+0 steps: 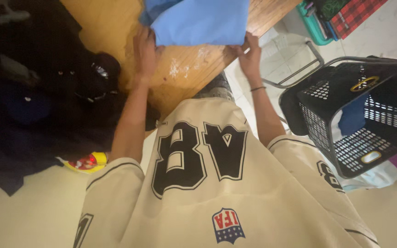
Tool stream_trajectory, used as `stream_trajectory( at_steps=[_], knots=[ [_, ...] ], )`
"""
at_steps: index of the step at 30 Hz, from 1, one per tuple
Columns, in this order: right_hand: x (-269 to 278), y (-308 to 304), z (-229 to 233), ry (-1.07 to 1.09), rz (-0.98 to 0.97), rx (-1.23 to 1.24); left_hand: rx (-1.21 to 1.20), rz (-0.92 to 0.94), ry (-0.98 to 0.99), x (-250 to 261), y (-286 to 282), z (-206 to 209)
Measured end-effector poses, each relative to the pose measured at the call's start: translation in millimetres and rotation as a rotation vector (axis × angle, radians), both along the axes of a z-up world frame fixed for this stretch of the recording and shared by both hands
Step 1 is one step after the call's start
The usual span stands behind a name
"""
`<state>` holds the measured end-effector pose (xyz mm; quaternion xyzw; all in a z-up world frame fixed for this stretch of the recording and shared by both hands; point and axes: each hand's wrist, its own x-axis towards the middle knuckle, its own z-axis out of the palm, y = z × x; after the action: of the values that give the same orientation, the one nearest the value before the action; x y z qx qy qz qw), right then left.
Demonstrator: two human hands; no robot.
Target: The person zips up a light blue hooded jacket, spreads it out on a wooden surface, and then folds the body and sleeves of the jacket into a rectangular shape.
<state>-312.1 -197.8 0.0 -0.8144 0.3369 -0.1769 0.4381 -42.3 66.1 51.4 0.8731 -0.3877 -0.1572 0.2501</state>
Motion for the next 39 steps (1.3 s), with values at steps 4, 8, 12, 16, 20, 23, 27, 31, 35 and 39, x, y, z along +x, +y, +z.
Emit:
stream_trajectory(
  at_steps=[4, 8, 12, 16, 20, 23, 27, 31, 35, 39],
  knots=[
    [-6, -35, 14, 0.023, 0.101, 0.298, -0.032, -0.075, 0.221, 28, -4, 19],
    [-4, -41, 15, 0.054, 0.184, 0.241, 0.023, -0.07, 0.327, 29, -11, 37],
    [-1, -14, 40, 0.062, 0.193, 0.063, 0.209, -0.062, 0.344, 24, -1, 33],
    [14, 1, 69, 0.013, 0.285, -0.274, -0.218, 0.078, 0.121, -16, 8, 24],
    [27, -4, 63, 0.279, 0.289, -0.238, -0.005, -0.048, -0.486, -40, 1, 13],
    [26, -10, 47, 0.357, 0.327, -0.299, 0.077, -0.154, -0.703, -39, -10, 6],
    [25, -23, 42, 0.478, 0.276, -0.265, 0.124, -0.17, -0.237, -12, -17, 25],
    [30, -50, 39, 0.029, 0.271, -0.424, -0.031, -0.057, 0.17, 20, -19, 54],
    [37, -91, 28, -0.116, 0.419, -0.076, -0.144, 0.141, 0.402, 41, -29, 45],
    [51, -91, 21, -0.249, 0.317, 0.41, -0.424, 0.23, 0.413, 48, -47, -4]
  ],
)
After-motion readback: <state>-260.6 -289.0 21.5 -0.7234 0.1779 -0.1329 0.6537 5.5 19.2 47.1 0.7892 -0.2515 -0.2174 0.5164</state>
